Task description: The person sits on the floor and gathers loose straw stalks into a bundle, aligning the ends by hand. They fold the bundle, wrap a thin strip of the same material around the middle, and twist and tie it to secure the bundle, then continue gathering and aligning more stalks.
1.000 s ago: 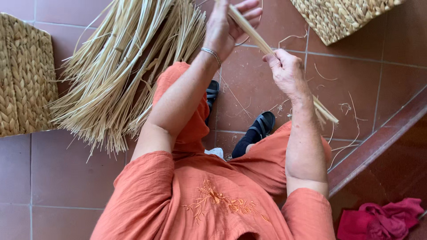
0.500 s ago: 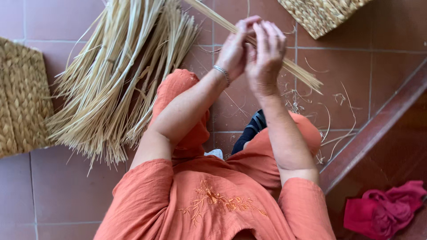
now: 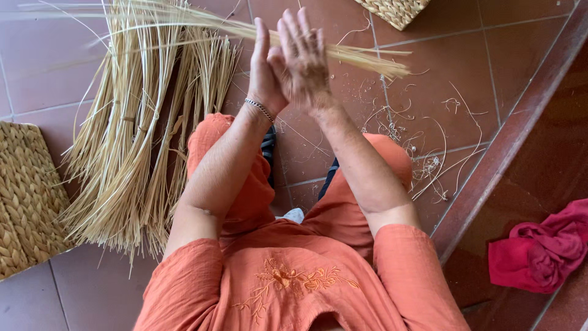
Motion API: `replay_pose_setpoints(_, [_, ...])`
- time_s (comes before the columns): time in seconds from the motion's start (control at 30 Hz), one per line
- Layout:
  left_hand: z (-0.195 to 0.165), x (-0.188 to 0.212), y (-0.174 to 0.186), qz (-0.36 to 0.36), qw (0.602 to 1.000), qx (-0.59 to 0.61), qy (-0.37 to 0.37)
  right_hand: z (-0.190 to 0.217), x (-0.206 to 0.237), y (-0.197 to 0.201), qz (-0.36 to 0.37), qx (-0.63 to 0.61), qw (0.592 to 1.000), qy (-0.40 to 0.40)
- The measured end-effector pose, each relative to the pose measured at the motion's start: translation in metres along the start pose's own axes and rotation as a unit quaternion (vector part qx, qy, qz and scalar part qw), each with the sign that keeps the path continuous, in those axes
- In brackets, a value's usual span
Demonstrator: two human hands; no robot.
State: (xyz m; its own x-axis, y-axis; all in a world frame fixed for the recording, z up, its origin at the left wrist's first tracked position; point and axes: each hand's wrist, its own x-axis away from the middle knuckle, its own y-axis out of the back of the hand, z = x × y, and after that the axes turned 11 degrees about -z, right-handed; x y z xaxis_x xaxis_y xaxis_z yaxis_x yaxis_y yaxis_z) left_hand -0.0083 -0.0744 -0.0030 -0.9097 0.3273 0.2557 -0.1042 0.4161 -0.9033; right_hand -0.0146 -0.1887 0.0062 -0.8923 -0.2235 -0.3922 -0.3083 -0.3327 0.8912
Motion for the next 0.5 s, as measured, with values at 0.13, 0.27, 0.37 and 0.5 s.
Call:
replay_pose_setpoints(0.13, [-0.006,-0.005,0.015,0.068,0.996,-0.031,-0.056,0.007,0.016,-0.014,-0.041,-0.12,0.99,0.059])
replay_pose_setpoints(0.27, [-0.001,-0.012,0.015,-0.007,0.998,-0.048,-0.039,-0.004,0.017,-0.015,-0.01,-0.172,0.984,0.034])
replay_pose_setpoints(0.37, [-0.003,-0.011,0.011,0.006,0.996,-0.066,-0.057,-0.002,0.014,-0.001,-0.035,-0.162,0.985,0.047])
replay_pose_setpoints(0.5, [-0.022,-0.01,0.008,-0.018,0.98,-0.154,-0.123,0.0,0.006,0.041,-0.047,-0.419,0.906,0.04])
